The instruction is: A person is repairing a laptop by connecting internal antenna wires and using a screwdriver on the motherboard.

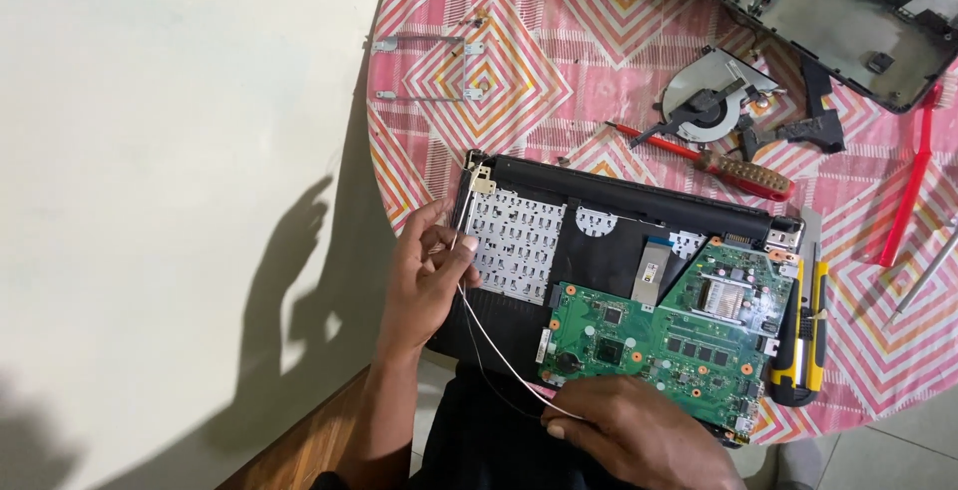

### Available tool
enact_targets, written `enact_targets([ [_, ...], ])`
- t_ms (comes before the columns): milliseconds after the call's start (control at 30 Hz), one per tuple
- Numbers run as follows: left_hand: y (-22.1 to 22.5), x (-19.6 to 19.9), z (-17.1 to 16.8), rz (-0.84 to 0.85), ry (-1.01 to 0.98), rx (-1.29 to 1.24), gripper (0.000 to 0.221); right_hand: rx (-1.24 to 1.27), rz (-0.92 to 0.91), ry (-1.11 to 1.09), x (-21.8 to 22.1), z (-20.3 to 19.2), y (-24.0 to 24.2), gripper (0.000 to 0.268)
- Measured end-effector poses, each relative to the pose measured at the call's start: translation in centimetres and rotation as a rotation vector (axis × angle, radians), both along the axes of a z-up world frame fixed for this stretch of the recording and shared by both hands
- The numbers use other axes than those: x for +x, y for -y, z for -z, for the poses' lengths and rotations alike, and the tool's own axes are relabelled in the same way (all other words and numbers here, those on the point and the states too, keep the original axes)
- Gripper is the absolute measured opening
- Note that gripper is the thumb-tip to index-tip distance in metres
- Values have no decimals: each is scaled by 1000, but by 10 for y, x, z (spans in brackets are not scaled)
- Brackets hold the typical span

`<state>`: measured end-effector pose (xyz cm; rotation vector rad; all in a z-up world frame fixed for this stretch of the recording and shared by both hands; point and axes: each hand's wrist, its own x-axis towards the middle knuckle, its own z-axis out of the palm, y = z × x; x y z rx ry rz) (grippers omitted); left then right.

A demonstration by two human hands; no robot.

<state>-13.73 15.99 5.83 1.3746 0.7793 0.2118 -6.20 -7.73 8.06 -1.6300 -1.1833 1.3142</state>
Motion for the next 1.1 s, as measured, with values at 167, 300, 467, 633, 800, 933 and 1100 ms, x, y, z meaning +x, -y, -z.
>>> enact_targets([
  [167,-7,21,11,0,53,76,56,-110,-157,-41,-5,18,0,19],
  [300,-2,28,4,-38,39,171,42,-260,-87,0,5,13,-3,53],
  [467,14,14,7,-46,119,184,32,-401,209,-43,24,-3,-26,67],
  [633,32,5,-5,-15,70,246,29,-146,647,188,33,-12,-83,39],
  [800,39,-2,-9,128,175,243,6,-142,764,268,35,1,-136,44],
  [933,16,-2,-7,230,234,305,14,-70,832,357,33,21,-144,29],
  [1100,-37,15,26,137,264,661,23,109,793,477,30,42,-133,19],
])
